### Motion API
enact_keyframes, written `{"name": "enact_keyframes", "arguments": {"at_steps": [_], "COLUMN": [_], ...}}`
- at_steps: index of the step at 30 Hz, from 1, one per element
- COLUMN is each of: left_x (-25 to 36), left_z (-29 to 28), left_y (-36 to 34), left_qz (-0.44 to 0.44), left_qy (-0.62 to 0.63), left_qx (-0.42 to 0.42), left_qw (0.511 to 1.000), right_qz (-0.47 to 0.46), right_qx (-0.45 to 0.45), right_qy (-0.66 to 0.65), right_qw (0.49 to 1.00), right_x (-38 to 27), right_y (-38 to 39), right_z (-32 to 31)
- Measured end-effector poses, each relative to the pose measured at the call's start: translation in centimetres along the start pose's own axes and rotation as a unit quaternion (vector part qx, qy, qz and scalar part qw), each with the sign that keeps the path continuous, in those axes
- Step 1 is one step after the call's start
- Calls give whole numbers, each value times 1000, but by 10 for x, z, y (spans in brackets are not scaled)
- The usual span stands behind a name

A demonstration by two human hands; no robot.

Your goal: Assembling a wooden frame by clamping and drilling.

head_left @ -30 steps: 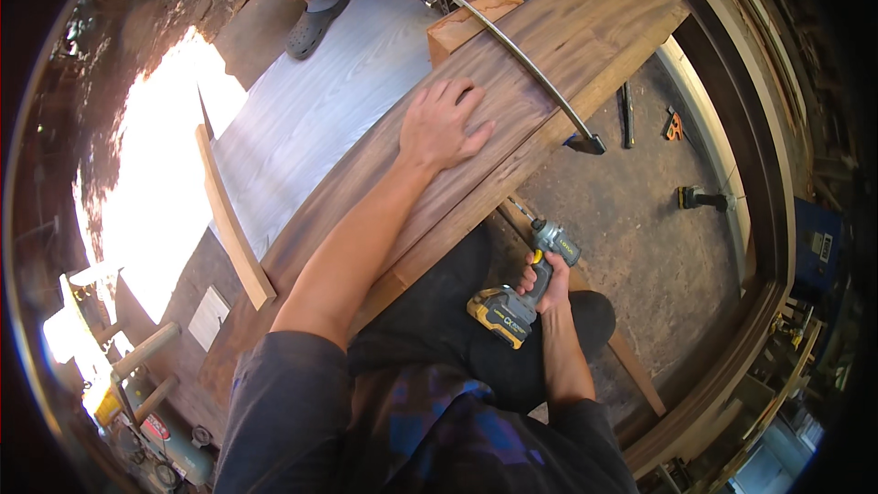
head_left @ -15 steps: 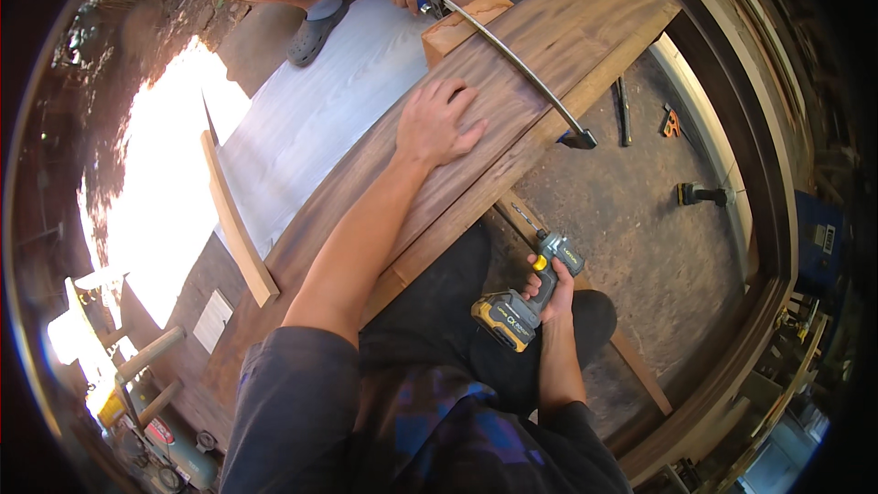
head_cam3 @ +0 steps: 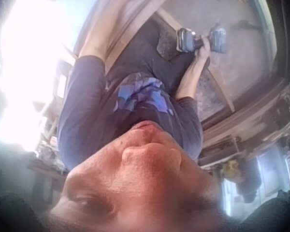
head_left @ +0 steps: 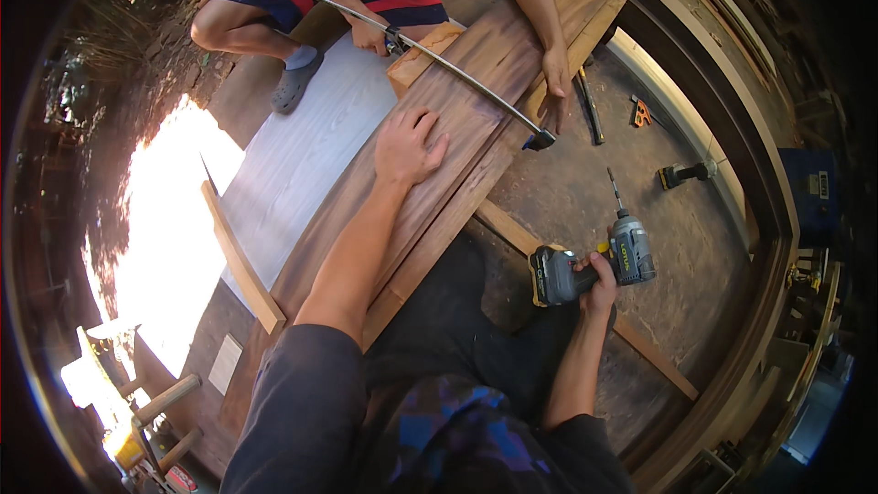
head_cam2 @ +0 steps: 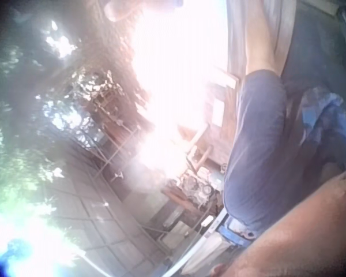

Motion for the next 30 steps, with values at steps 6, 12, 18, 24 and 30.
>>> {"name": "enact_keyframes", "arguments": {"at_steps": [6,12,18,24,30], "left_x": [0,-9,-11,-8,-12], "left_z": [1,2,0,3,5], "left_y": [-1,-1,-5,-5,-9], "left_qz": [3,-39,-21,-12,-55], "left_qy": [1,-14,-12,-45,-51], "left_qx": [4,-21,13,-22,-10], "left_qw": [1000,999,1000,999,997], "right_qz": [43,222,373,427,451], "right_qx": [1,-2,-49,-21,1], "right_qy": [37,-78,-158,-144,-145], "right_qw": [998,972,913,892,881], "right_x": [44,78,95,103,98], "right_y": [19,35,49,62,58], "right_z": [21,41,60,77,77]}}
Point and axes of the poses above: each hand's wrist, its own y-axis away from the middle knuckle, its own z-axis out of the palm, x = y × z, the point moved 7 cm from there along -y, towards the middle knuckle, and after that the axes turned 10 degrees about -z, right-handed, at the moved point
